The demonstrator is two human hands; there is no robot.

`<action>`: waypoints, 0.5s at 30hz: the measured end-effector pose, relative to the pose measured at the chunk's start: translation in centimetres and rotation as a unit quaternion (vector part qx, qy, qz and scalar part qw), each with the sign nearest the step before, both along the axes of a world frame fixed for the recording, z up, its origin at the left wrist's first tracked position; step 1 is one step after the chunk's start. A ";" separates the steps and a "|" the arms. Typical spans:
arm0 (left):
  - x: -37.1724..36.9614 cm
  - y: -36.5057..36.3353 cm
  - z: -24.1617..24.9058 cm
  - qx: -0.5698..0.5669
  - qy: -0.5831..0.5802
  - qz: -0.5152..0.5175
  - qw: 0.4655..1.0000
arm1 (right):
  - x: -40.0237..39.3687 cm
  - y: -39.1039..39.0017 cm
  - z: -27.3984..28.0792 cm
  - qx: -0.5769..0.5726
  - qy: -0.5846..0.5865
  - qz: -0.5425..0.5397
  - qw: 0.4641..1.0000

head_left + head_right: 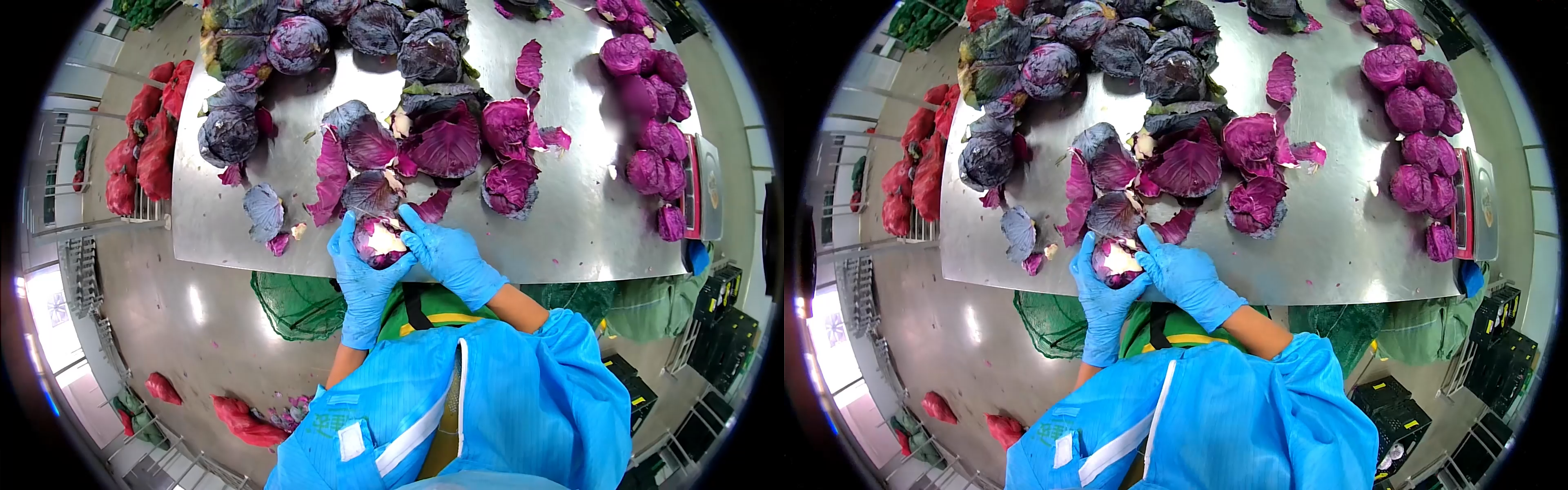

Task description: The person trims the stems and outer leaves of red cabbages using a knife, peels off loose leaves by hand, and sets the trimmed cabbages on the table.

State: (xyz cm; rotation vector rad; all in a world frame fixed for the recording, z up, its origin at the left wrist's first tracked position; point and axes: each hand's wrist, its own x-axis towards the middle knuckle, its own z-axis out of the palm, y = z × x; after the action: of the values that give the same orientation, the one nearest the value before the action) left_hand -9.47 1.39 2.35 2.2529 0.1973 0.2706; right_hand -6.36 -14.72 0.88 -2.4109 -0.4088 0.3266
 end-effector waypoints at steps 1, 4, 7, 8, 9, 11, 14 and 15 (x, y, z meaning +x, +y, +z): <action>-0.1 -0.3 0.0 0.012 -0.004 0.005 1.000 | 0.1 0.1 0.2 -0.028 0.004 -0.003 1.000; -0.6 -0.9 0.7 0.072 -0.036 -0.019 0.997 | 1.6 -1.1 -0.4 -0.060 0.042 -0.062 0.995; -0.9 -1.2 0.8 0.073 -0.044 -0.050 0.995 | 3.4 -1.9 -0.9 0.124 0.168 -0.109 0.972; -1.0 -0.8 0.5 0.035 -0.037 -0.046 0.998 | 3.4 -2.0 -0.6 0.208 0.250 -0.125 0.937; -1.1 0.1 -0.4 -0.005 -0.039 -0.055 0.998 | 3.6 -2.0 0.6 0.281 0.329 -0.150 0.889; -0.9 2.0 -0.9 -0.036 -0.056 -0.068 0.995 | 3.6 -0.9 -0.9 0.331 0.325 -0.199 0.863; -1.6 2.0 -1.3 -0.328 -0.006 0.029 0.944 | 2.1 1.5 -2.2 0.346 0.103 -0.145 0.921; -1.6 2.0 -1.4 -0.327 0.016 0.065 0.943 | 1.8 2.0 -1.9 0.302 0.013 -0.066 0.951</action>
State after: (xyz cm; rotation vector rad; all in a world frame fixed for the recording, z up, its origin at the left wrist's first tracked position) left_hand -11.07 3.35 0.98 1.5867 0.3925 0.1987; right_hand -4.56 -12.70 -1.06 -1.8197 -0.2804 0.1439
